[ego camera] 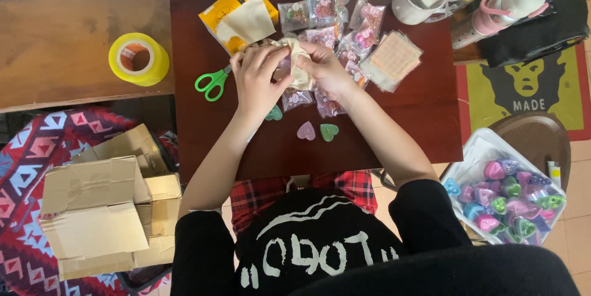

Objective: The person picks up heart-shaped items from a tray and places them into small plastic bags. They then put the items and small cards into a cloth bag before removing them and placing them back on the table.

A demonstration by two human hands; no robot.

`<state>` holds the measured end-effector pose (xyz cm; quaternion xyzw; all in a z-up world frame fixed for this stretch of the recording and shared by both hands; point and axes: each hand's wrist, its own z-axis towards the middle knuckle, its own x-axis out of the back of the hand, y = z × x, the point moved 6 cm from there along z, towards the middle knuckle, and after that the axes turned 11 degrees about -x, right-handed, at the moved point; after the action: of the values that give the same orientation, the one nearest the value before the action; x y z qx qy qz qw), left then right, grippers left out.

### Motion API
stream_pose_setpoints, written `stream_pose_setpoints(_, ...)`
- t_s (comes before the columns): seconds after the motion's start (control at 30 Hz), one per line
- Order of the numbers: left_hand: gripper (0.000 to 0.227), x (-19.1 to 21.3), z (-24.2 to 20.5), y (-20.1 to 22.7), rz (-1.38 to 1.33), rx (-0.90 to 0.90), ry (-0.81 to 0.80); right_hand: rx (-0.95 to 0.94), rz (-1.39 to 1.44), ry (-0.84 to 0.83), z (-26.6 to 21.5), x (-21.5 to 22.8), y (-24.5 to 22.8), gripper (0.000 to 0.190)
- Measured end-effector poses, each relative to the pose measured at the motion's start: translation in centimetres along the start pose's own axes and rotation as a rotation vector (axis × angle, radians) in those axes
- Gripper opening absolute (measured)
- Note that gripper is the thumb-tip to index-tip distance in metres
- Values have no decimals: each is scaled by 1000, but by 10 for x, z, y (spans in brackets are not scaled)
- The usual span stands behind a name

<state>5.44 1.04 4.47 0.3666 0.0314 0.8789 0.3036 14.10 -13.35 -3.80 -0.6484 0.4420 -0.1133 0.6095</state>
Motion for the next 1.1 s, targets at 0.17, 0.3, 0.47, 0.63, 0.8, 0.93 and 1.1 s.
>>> stream_pose_setpoints(0.17,53,-10,-9,-9,-54,-15,26,62,-163,98,-5,2,-11,35)
stream_pose_setpoints(0.3,48,-12,-7,-13,-192,-7,-1,236,-650,239,-8,12,-31,21)
stream_pose_setpoints(0.47,40,-19,0,-1,-407,-121,-373,370,-639,363,-19,21,-61,20)
stream_pose_setpoints(0.63,52,-29,-21,5,-410,78,-876,350,-363,436,-18,36,-64,21)
stream_pose_setpoints(0.8,58,-34,-34,13,-379,-7,-877,343,-320,388,-14,38,-60,20)
stream_pose_setpoints(0.93,72,-31,-30,22,-326,-21,-971,328,-283,364,-12,38,-54,20)
stream_pose_setpoints(1.1,81,-25,-23,52,-374,-178,-742,267,-198,375,-10,38,-50,24)
